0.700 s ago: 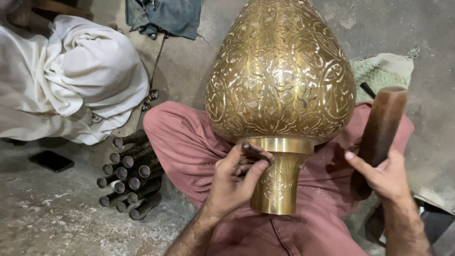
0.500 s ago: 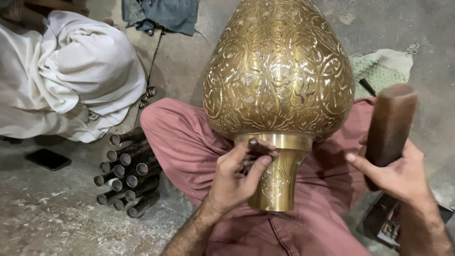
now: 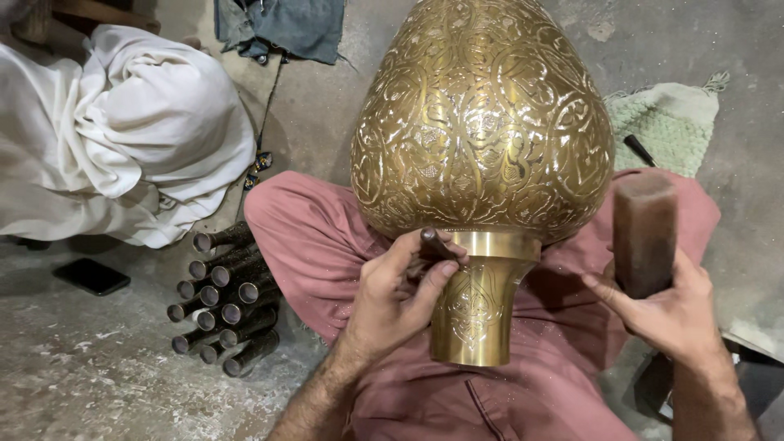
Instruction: The person sits cross-legged on the floor with a large engraved brass vase on their lap, holding a chisel against the vase's neck and striking it with a wooden mallet to carve decorative patterns, repositioning the chisel around the surface as they work.
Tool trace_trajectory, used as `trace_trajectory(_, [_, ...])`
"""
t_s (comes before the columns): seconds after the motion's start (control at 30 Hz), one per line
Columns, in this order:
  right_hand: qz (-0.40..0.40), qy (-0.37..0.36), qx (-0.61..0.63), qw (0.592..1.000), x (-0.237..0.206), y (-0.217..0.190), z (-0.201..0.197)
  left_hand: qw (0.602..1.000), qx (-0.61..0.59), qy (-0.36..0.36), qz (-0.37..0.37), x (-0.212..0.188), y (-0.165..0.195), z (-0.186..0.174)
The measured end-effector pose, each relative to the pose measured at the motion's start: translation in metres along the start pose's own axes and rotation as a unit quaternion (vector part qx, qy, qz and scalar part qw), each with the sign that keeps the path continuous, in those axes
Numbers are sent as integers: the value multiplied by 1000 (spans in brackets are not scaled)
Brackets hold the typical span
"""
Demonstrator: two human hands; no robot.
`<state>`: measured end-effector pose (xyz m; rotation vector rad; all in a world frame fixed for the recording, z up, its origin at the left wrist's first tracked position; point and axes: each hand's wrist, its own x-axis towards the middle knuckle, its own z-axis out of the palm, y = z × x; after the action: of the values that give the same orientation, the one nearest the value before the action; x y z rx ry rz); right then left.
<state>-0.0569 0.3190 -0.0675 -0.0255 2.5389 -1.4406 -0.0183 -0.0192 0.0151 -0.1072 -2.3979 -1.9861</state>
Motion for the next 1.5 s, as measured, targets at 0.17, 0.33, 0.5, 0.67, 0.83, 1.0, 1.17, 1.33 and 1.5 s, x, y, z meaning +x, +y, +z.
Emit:
trace_trajectory(0.17, [256,21,608,751,-8,34,1,997,37,-69,-1,9,5,-10])
trace_trajectory(0.33, [-29,43,113,992,-25,65,27,973,83,-178,125,32,3,-16])
trace_trajectory(0.5, [83,48,104,990,-36,69,35,926,167,-309,137,58,0,-18])
trace_trajectory(0.67, [54,36,53,996,-43,43,18,909,155,-350,161,73,2,-14])
trace_trajectory(0.83, [11,108,-129,986,-51,-3,-2,893,168,-398,127,78,3,-15])
trace_trajectory(1.0, [-32,79,-241,967,-46,-52,-28,880,170,-407,176,82,-1,-16])
trace_trajectory(1.17, [2,82,-116,990,-55,-65,-27,860,177,-434,201,87,-4,-14])
trace_trajectory(1.33, [-222,172,-193,940,-70,-44,0,816,215,-492,217,97,-1,-3])
trace_trajectory(1.5, [-94,200,-188,957,-100,-24,23,778,201,-532,266,111,8,15])
